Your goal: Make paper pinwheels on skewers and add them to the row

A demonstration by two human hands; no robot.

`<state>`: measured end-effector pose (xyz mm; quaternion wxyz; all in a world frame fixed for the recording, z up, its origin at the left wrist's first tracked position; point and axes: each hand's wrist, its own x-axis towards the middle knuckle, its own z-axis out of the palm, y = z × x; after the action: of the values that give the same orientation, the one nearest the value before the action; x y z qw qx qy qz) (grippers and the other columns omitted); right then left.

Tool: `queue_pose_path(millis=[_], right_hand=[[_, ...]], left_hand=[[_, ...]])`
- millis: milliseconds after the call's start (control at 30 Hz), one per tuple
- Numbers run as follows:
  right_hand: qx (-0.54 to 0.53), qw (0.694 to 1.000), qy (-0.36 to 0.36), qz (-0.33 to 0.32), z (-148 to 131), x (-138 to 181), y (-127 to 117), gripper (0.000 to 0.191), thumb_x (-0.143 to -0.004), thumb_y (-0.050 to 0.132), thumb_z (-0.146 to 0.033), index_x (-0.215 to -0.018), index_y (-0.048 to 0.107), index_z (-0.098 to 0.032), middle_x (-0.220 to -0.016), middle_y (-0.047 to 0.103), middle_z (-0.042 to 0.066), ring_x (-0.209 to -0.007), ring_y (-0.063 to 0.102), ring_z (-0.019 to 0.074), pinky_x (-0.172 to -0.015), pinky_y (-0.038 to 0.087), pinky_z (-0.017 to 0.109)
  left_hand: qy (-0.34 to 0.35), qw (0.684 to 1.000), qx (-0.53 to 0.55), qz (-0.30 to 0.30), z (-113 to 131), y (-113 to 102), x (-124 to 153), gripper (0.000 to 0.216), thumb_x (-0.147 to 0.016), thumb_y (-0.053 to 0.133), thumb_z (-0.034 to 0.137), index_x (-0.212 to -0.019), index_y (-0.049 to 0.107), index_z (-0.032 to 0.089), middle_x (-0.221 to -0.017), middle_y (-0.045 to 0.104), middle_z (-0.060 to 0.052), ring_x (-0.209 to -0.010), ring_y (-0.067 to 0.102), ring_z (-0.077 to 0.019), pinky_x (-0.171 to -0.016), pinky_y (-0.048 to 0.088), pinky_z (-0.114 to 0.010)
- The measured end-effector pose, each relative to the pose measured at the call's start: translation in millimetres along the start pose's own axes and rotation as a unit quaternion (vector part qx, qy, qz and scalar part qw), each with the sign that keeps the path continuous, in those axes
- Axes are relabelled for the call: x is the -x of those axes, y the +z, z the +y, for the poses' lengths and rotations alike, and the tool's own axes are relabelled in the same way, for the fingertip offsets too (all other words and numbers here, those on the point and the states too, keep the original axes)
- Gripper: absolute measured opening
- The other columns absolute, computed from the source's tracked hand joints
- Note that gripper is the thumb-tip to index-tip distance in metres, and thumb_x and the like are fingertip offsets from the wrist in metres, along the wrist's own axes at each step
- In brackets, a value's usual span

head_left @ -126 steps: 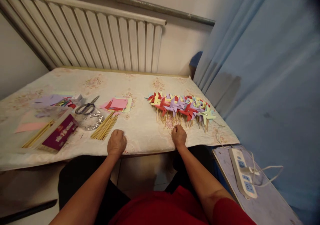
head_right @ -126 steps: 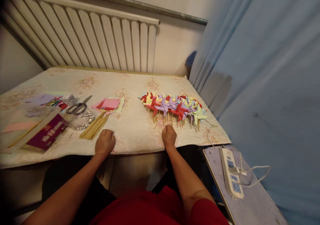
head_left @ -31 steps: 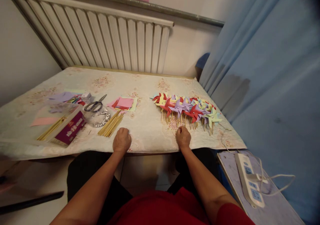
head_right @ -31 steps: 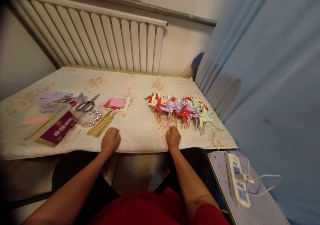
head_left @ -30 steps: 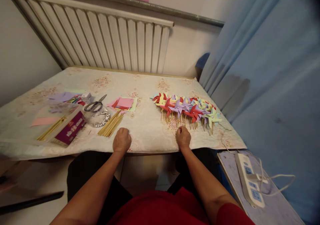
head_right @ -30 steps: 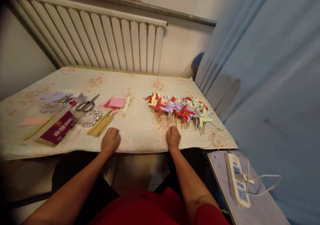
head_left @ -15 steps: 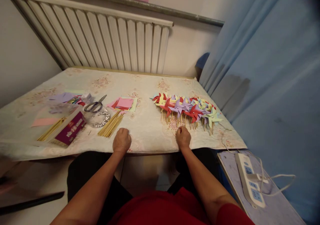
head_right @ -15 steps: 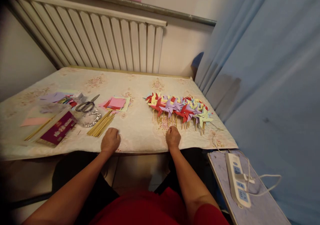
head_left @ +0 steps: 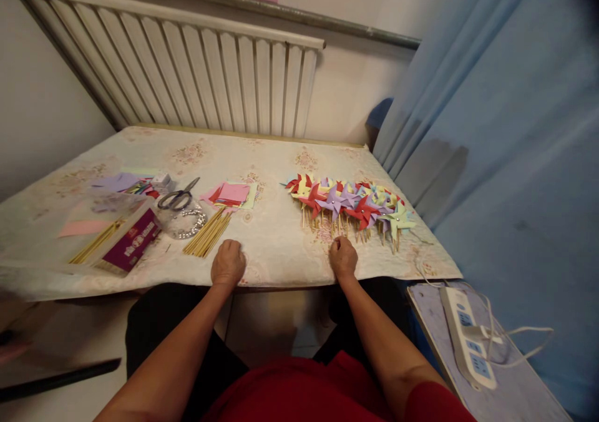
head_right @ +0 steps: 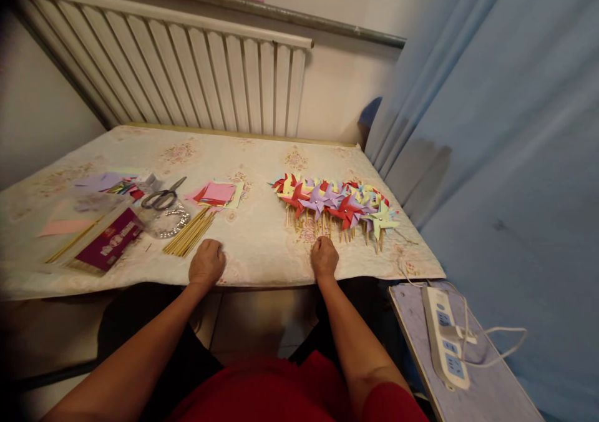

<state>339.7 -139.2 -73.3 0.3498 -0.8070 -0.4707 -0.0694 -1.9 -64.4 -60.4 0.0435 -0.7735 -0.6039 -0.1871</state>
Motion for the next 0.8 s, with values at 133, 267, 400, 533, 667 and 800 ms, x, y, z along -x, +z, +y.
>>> queue_pose_path(millis=[133,267,400,533,667,800], right_hand=[[0.005,1.0,0.002,0.0,0,0,0,0.022,-0.088,0.044,-0.021,-0.086,0.066,-0.017,-0.083,0.068,0.007,-0.073,0.054,0.0173,-0.068,0.031,0.028],[0.007,1.0,0.006,-0.002,0,0,0,0.022,-0.089,0.044,-0.021,-0.086,0.066,-0.017,-0.082,0.067,0.007,-0.071,0.053,0.0168,-0.068,0.03,0.028],[0.002,1.0,0.002,-0.001,1,0,1,0.022,-0.088,0.045,-0.02,-0.086,0.066,-0.017,-0.082,0.067,0.006,-0.071,0.053,0.0167,-0.067,0.03,0.027],[-0.001,1.0,0.008,-0.003,0,0,1,0.021,-0.088,0.046,-0.019,-0.086,0.066,-0.018,-0.082,0.066,0.006,-0.071,0.053,0.0167,-0.067,0.031,0.027],[-0.006,1.0,0.02,-0.023,-1,-2,-3,0.02,-0.087,0.047,-0.019,-0.086,0.066,-0.018,-0.081,0.067,0.006,-0.072,0.054,0.0168,-0.068,0.033,0.027],[-0.037,0.998,0.0,-0.055,3,-6,-10,0.019,-0.084,0.048,-0.017,-0.085,0.066,-0.018,-0.08,0.068,0.005,-0.074,0.057,0.0167,-0.071,0.037,0.026]], left_hand=[[0.001,1.0,-0.003,0.002,-1,2,0,0.016,-0.089,0.045,0.018,-0.09,0.06,0.018,-0.098,0.059,-0.012,-0.095,0.056,-0.0254,-0.079,0.043,-0.035],[0.001,1.0,-0.003,0.001,-2,4,-1,0.016,-0.089,0.045,0.019,-0.09,0.061,0.018,-0.099,0.059,-0.012,-0.095,0.056,-0.0254,-0.078,0.044,-0.035],[-0.003,1.0,-0.007,0.0,-1,2,0,0.016,-0.089,0.045,0.018,-0.091,0.061,0.018,-0.099,0.059,-0.012,-0.096,0.056,-0.0253,-0.079,0.044,-0.035],[-0.002,1.0,-0.005,-0.003,0,-2,-1,0.016,-0.089,0.045,0.018,-0.09,0.06,0.018,-0.099,0.059,-0.012,-0.096,0.056,-0.0253,-0.079,0.044,-0.035],[0.003,1.0,0.01,0.006,0,-2,-2,0.016,-0.088,0.044,0.017,-0.09,0.06,0.018,-0.098,0.059,-0.012,-0.096,0.056,-0.0254,-0.08,0.045,-0.036],[0.017,1.0,0.022,0.013,-3,2,-4,0.017,-0.087,0.045,0.018,-0.092,0.061,0.017,-0.098,0.059,-0.013,-0.096,0.055,-0.0265,-0.079,0.045,-0.037]])
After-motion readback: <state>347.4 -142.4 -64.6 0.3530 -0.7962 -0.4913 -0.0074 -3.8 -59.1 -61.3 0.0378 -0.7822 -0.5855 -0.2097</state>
